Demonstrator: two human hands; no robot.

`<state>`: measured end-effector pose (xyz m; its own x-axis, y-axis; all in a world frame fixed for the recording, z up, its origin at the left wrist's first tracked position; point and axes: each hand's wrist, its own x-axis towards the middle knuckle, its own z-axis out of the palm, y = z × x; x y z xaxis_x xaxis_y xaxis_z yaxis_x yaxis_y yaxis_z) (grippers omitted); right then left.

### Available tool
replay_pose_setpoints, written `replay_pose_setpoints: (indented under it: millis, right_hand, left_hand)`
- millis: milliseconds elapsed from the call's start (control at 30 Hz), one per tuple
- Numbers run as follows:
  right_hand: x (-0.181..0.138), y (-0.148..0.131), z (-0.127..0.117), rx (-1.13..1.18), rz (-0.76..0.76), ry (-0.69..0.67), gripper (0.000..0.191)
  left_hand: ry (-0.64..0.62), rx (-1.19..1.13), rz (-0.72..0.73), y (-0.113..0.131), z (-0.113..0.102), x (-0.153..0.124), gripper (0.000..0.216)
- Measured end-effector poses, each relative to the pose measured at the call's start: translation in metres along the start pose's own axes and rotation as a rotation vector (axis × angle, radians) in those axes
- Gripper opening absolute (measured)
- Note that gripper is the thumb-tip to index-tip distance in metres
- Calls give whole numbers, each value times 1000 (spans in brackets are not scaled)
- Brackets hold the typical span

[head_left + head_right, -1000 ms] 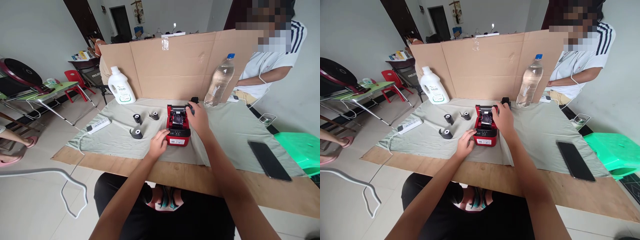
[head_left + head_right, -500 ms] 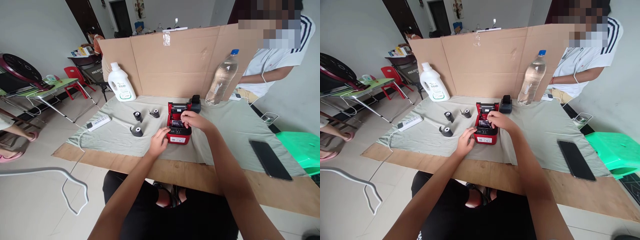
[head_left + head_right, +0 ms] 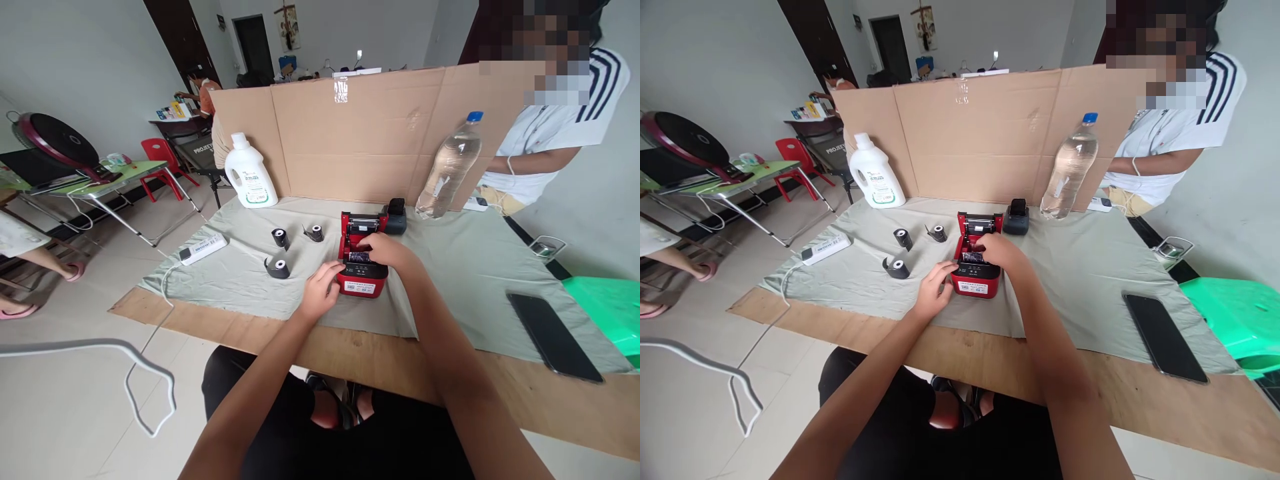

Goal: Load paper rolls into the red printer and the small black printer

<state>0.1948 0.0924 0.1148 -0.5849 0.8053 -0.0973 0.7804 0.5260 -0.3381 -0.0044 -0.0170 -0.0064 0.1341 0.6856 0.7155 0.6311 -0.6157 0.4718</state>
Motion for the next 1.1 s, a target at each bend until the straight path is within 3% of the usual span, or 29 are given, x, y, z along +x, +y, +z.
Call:
replay_pose_setpoints:
  millis: [100,267,500,633,767,1000,1100]
  right_hand:
    - [7,-6,2,-154,128,-71,47]
    - [15,-10,4,-167,171,-142,44]
    - [2,-7,-5,-108,124,-83,32]
    - [-16,1,-18,116,-7,48,17]
    - [-33,-4,-28,333,-264,156,18]
    - [-35,-32,-21,374,-441,195,21]
    - [-32,-42,-10,339,-466,163,20]
  left_hand:
    - [-5,-1,-10,0,0,-1,54]
    - [1,-3,-15,0,0,0,54]
    - [0,-10,-10,1,0,0,54]
    - [14,-22,4,1,0,0,53]
    - [29,-40,3,2,-1,1,48]
    - [187,-108,-159,3,-9,4,24]
    - [240,-181,-179,-1,-12,1,31]
